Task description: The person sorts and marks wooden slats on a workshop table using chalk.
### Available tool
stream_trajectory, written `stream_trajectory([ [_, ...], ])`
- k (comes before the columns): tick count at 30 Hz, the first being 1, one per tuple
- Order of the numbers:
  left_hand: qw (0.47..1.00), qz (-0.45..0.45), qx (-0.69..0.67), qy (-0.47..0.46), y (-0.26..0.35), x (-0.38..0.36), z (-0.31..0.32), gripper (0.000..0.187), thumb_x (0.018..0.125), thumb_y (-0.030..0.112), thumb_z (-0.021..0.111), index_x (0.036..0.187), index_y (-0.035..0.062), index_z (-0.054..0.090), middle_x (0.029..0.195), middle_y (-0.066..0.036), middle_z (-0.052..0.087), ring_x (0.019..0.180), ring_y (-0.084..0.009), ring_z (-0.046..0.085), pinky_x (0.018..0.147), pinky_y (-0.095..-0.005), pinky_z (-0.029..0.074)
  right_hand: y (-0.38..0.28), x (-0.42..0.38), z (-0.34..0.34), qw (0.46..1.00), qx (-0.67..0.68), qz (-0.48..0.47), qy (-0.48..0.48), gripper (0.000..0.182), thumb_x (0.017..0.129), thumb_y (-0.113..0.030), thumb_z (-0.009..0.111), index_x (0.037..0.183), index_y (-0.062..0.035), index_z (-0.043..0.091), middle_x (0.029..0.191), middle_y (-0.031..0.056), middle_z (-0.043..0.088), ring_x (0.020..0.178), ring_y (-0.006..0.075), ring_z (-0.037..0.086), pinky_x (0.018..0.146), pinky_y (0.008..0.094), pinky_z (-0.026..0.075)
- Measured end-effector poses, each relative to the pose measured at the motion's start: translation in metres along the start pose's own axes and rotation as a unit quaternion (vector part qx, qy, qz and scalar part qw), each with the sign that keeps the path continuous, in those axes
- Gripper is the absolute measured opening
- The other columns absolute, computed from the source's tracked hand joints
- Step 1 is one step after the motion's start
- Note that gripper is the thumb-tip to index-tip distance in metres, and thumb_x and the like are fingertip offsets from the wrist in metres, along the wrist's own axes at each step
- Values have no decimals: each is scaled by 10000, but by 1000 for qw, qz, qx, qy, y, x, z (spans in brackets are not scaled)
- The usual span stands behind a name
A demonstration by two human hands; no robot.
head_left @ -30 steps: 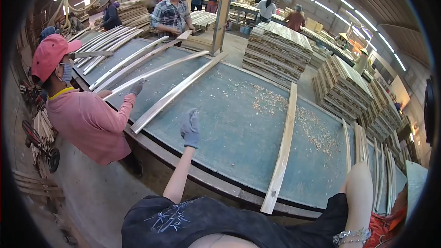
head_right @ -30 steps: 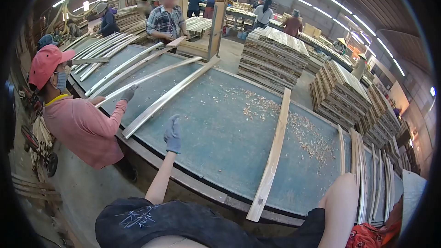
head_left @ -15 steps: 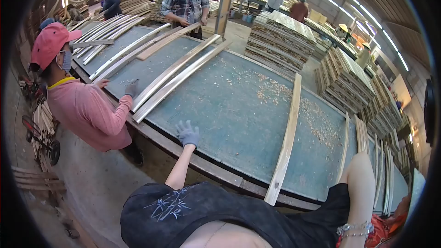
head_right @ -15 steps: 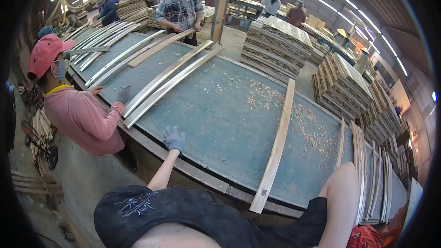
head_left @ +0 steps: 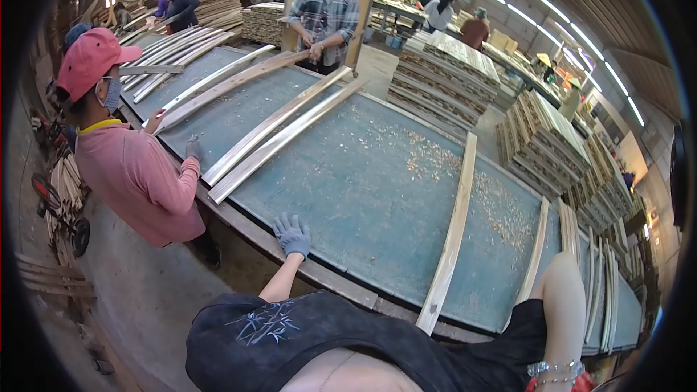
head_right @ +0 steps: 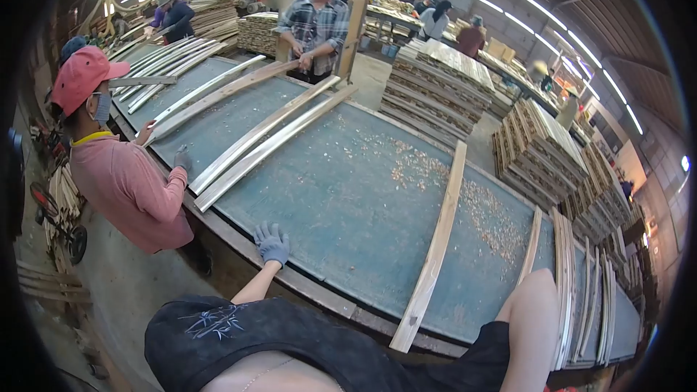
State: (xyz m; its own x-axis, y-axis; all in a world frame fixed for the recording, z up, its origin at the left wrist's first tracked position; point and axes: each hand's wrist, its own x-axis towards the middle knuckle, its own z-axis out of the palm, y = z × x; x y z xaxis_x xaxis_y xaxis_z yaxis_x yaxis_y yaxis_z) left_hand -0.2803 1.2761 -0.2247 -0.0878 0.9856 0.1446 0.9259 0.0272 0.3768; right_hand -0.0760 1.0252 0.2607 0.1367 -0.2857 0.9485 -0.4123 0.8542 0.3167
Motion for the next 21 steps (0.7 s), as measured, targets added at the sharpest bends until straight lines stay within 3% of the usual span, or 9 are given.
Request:
stream_trajectory([
  [7,999,20,14,45,-10,1,22,452,779,352,472,1156,103,473,1320,-189,307,1252,-389,202,1038,-482,99,-3,1,4,999,-39,-3,-15,260,882,-262,380,958,-28,465,895,72,519,878,187,490,849,369,361],
  [14,1000,15,-1,8,-7,0,10,444,788,341,467,1154,88,480,1308,-198,322,1248,-389,210,1036,-484,101,2,1,3,998,-59,-8,-31,246,882,-251,380,943,-29,465,884,68,520,881,183,489,852,361,356],
  [21,999,22,5,28,-8,3,12,447,781,350,485,1154,104,464,1307,-193,308,1243,-402,200,1027,-491,110,-2,1,8,993,-107,-16,-55,233,882,-241,380,929,-30,466,874,64,521,883,178,489,856,353,352],
])
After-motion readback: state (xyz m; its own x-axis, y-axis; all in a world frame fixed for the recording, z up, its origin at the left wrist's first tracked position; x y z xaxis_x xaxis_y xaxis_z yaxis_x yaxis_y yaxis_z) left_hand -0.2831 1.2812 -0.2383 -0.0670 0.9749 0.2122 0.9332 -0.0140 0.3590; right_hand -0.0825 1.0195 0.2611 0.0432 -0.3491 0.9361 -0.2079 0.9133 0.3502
